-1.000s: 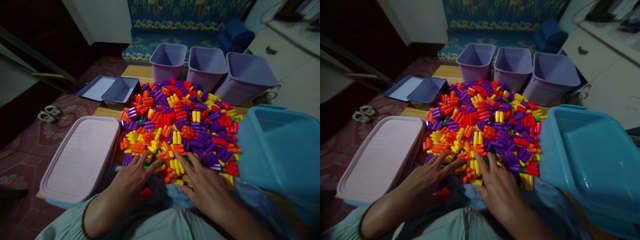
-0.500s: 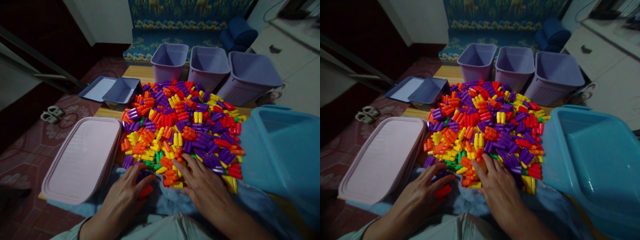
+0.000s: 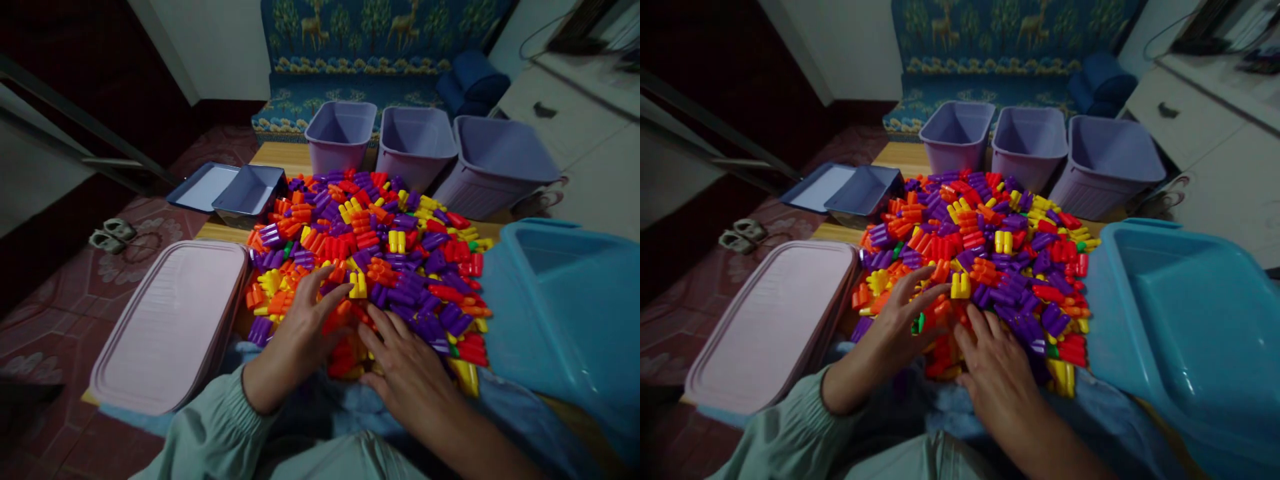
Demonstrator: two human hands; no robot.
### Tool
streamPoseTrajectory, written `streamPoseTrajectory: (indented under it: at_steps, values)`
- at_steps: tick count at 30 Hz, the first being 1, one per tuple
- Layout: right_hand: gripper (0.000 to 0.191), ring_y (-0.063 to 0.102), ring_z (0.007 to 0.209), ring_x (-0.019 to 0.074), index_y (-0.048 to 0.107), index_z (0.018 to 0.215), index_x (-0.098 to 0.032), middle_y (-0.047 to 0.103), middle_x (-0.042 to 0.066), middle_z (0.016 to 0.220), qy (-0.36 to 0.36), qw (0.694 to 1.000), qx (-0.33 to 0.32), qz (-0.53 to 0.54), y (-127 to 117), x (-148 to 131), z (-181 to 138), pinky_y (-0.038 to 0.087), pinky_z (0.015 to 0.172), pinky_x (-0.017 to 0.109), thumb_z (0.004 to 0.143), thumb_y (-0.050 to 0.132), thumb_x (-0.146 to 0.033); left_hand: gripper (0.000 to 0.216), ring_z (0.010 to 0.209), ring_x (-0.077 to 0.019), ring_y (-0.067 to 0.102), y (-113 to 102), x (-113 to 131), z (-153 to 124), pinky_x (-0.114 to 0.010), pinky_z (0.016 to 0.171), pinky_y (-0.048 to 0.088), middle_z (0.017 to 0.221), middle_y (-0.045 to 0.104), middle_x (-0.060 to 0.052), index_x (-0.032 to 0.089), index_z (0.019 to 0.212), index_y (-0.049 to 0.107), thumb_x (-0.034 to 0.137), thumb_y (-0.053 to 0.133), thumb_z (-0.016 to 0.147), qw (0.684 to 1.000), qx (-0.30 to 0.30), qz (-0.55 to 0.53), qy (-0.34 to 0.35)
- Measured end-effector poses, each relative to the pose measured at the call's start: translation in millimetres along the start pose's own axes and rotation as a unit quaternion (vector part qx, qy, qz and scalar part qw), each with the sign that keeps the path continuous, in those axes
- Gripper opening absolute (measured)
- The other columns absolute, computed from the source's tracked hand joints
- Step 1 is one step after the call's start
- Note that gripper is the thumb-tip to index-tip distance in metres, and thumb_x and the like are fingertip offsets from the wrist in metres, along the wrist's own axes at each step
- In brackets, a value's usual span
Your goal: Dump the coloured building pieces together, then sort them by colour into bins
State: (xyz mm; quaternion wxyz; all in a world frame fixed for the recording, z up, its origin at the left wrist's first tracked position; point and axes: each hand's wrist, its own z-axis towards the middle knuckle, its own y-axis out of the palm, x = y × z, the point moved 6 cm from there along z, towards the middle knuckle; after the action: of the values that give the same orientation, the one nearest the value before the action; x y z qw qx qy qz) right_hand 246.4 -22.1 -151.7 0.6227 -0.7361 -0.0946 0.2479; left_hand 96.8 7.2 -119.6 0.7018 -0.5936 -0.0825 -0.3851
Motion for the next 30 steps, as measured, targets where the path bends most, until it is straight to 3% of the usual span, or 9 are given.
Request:
streamPoseTrajectory:
  at_steps: [4, 8, 10, 15, 19, 22, 25, 30]
  values:
    - [0.071, 0.049, 0.126, 0.0334, 0.048, 0.141, -0.022, 0.048, 0.014, 0.144, 0.030, 0.999, 0.020, 0.007, 1, 9, -2, 0.053, 0.097, 0.050, 0.074, 0.072, -0.021, 0.059, 0.123, -0.0322, 0.050, -7, -11, -17, -0.053, 0.099, 0.048, 0.134, 0.049, -0.013, 0.030, 0.133, 0.054, 0.027, 0.074, 0.077, 0.991, -0.054, 0.112, -0.042]
    - [0.080, 0.050, 0.125, 0.0336, 0.043, 0.145, -0.024, 0.047, 0.014, 0.145, 0.035, 0.999, -0.002, 0.012, 4, 7, -2, 0.053, 0.096, 0.048, 0.071, 0.073, -0.018, 0.085, 0.120, -0.0375, 0.055, -12, -19, -46, -0.055, 0.093, 0.052, 0.137, 0.049, -0.014, 0.033, 0.140, 0.048, 0.030, 0.083, 0.062, 0.965, -0.206, 0.146, -0.072]
    - [0.084, 0.048, 0.129, 0.0345, 0.041, 0.147, -0.025, 0.043, 0.017, 0.147, 0.026, 1.000, -0.010, 0.012, 5, 4, 1, 0.051, 0.099, 0.048, 0.069, 0.073, -0.015, 0.092, 0.122, -0.0396, 0.055, -6, -20, -54, -0.054, 0.091, 0.053, 0.142, 0.045, -0.016, 0.034, 0.143, 0.044, 0.026, 0.083, 0.060, 0.954, -0.249, 0.149, -0.076]
    - [0.099, 0.036, 0.139, 0.0379, 0.029, 0.153, -0.024, 0.031, 0.020, 0.154, 0.015, 0.997, -0.062, 0.035, 5, 3, 11, 0.046, 0.103, 0.050, 0.066, 0.075, -0.016, 0.080, 0.115, -0.0319, 0.062, 15, -16, -42, -0.046, 0.090, 0.055, 0.145, 0.044, -0.019, 0.029, 0.146, 0.036, 0.014, 0.067, 0.074, 0.967, -0.223, 0.100, -0.075]
    - [0.090, 0.031, 0.142, 0.0371, 0.033, 0.151, -0.021, 0.024, 0.020, 0.157, 0.013, 0.994, -0.086, 0.069, 6, 5, 14, 0.039, 0.109, 0.051, 0.068, 0.069, -0.015, 0.078, 0.106, -0.0301, 0.067, 26, -14, -27, -0.046, 0.086, 0.056, 0.145, 0.044, -0.021, 0.026, 0.149, 0.030, 0.019, 0.064, 0.079, 0.973, -0.196, 0.062, -0.104]
    - [0.088, 0.038, 0.139, 0.0343, 0.032, 0.151, -0.024, 0.023, 0.018, 0.156, 0.024, 0.992, -0.071, 0.104, 7, 6, 15, 0.042, 0.107, 0.048, 0.070, 0.065, -0.016, 0.080, 0.098, -0.0296, 0.069, 30, -14, -22, -0.046, 0.081, 0.058, 0.145, 0.041, -0.022, 0.024, 0.147, 0.034, 0.017, 0.065, 0.075, 0.967, -0.206, 0.066, -0.135]
    - [0.087, 0.044, 0.134, 0.0327, 0.033, 0.149, -0.024, 0.026, 0.017, 0.153, 0.039, 0.991, -0.040, 0.118, 12, 7, 14, 0.047, 0.104, 0.046, 0.068, 0.062, -0.013, 0.080, 0.102, -0.0288, 0.067, 30, -12, -20, -0.045, 0.084, 0.057, 0.142, 0.042, -0.019, 0.025, 0.144, 0.037, 0.017, 0.067, 0.071, 0.972, -0.189, 0.039, -0.133]
    - [0.089, 0.038, 0.139, 0.0332, 0.039, 0.144, -0.023, 0.021, 0.016, 0.153, 0.036, 0.989, 0.000, 0.142, 20, 4, 15, 0.044, 0.106, 0.045, 0.059, 0.056, -0.003, 0.081, 0.102, -0.0252, 0.066, 33, -12, -18, -0.041, 0.084, 0.058, 0.139, 0.041, -0.015, 0.027, 0.144, 0.037, 0.015, 0.067, 0.069, 0.977, -0.153, -0.060, -0.138]
